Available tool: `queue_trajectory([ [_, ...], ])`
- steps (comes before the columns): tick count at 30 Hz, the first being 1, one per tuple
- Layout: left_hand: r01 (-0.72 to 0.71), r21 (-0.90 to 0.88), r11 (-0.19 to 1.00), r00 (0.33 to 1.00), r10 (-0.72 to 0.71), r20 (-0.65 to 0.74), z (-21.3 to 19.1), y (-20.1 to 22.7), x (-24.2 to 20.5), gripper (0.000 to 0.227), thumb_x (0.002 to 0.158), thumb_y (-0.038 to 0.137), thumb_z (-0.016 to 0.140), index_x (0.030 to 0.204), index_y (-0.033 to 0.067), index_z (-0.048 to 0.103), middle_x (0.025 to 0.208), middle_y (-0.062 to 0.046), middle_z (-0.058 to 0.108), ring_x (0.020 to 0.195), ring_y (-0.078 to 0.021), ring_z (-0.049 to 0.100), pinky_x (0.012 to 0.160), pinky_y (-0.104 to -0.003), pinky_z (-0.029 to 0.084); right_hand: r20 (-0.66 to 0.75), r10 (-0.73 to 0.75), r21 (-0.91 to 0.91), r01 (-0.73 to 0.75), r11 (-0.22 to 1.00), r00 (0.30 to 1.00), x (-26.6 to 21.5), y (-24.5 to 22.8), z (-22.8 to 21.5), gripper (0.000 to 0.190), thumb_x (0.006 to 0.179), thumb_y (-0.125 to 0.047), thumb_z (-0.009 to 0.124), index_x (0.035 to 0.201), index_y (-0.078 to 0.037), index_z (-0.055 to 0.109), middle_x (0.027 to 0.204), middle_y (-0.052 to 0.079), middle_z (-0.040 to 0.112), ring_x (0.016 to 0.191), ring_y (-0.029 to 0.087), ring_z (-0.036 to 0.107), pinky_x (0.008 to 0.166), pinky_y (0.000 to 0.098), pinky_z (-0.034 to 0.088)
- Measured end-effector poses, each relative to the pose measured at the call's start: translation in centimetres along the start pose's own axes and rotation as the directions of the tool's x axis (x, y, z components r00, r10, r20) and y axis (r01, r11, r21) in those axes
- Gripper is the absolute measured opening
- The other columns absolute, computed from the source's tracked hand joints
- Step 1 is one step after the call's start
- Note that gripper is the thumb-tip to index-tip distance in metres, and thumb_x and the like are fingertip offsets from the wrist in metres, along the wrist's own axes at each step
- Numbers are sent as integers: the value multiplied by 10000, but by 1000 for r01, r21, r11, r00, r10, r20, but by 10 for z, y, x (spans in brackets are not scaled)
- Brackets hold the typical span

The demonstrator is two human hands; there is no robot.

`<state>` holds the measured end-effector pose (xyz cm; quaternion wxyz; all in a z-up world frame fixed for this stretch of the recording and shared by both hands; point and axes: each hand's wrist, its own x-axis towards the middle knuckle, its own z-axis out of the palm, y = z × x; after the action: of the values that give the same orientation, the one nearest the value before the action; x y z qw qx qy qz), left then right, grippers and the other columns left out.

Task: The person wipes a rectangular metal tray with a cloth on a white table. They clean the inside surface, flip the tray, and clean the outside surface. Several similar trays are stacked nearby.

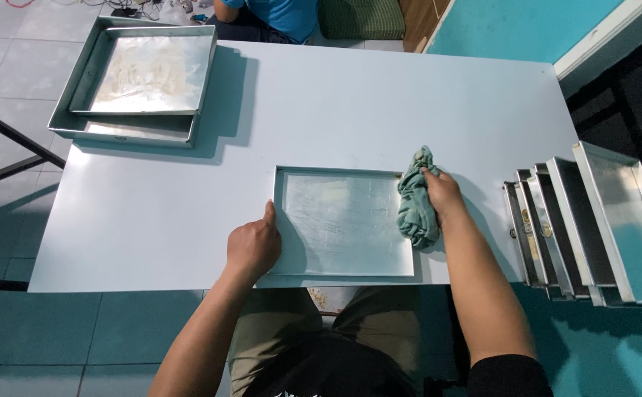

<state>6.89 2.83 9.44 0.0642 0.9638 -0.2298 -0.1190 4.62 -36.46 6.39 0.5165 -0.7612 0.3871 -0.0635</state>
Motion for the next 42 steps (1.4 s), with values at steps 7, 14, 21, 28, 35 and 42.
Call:
queue_trajectory([
  [7, -3, -15, 1000, 999, 2, -46, 13, 0, 2, 552, 961, 116, 456, 1506, 29, 463, 848, -69, 798, 771, -216, 786, 669, -331, 623, -171, -174, -29, 172, 985, 970, 25, -21, -6, 419, 1005, -421, 663, 1302, -127, 680, 1290, 155, 680, 1316, 352, 553, 1122, 502, 414],
  [14, 2, -58, 998, 999, -5, -47, 4, 5, -1, 547, 972, 116, 445, 1510, 18, 451, 852, -78, 796, 781, -224, 786, 672, -339, 618, 268, -141, -834, 303, 462, 953, 15, -63, 32, 429, 898, -359, 503, 1244, -267, 739, 1240, 61, 745, 1236, 352, 637, 1050, 523, 498],
  [21, 16, -27, 1000, 998, -18, -56, 14, 5, 3, 542, 972, 120, 442, 1504, 24, 456, 813, -58, 792, 740, -202, 778, 640, -309, 601, 512, -108, -816, 522, 250, 852, 4, -95, 111, 502, 824, -343, 459, 1200, -221, 769, 1239, 69, 753, 1248, 337, 636, 1087, 504, 480],
  [28, -7, -29, 1000, 996, 5, -87, 27, -1, 6, 518, 981, 140, 454, 1487, 29, 473, 793, -45, 787, 713, -193, 776, 614, -299, 600, 620, -217, -702, 657, 275, 754, -17, -116, 191, 484, 775, -303, 473, 1133, -217, 787, 1161, 75, 764, 1206, 336, 649, 1062, 499, 486],
  [35, -9, -141, 990, 974, -23, -225, 41, -4, 9, 484, 962, 172, 520, 1431, 51, 530, 769, -55, 781, 701, -218, 778, 614, -321, 596, 707, -396, -612, 787, 73, 586, -47, -132, 218, 437, 773, -217, 498, 1111, -245, 774, 1042, 38, 696, 1098, 287, 621, 944, 465, 548],
  [42, -26, -278, 960, 814, -141, -564, 79, -10, 7, 395, 934, 409, 644, 1130, 66, 634, 746, -64, 672, 700, -289, 713, 626, -379, 541, 798, -471, -500, 850, -165, 377, -62, -104, 244, 222, 818, -174, 628, 969, -214, 786, 960, 68, 634, 1012, 308, 621, 785, 466, 600],
])
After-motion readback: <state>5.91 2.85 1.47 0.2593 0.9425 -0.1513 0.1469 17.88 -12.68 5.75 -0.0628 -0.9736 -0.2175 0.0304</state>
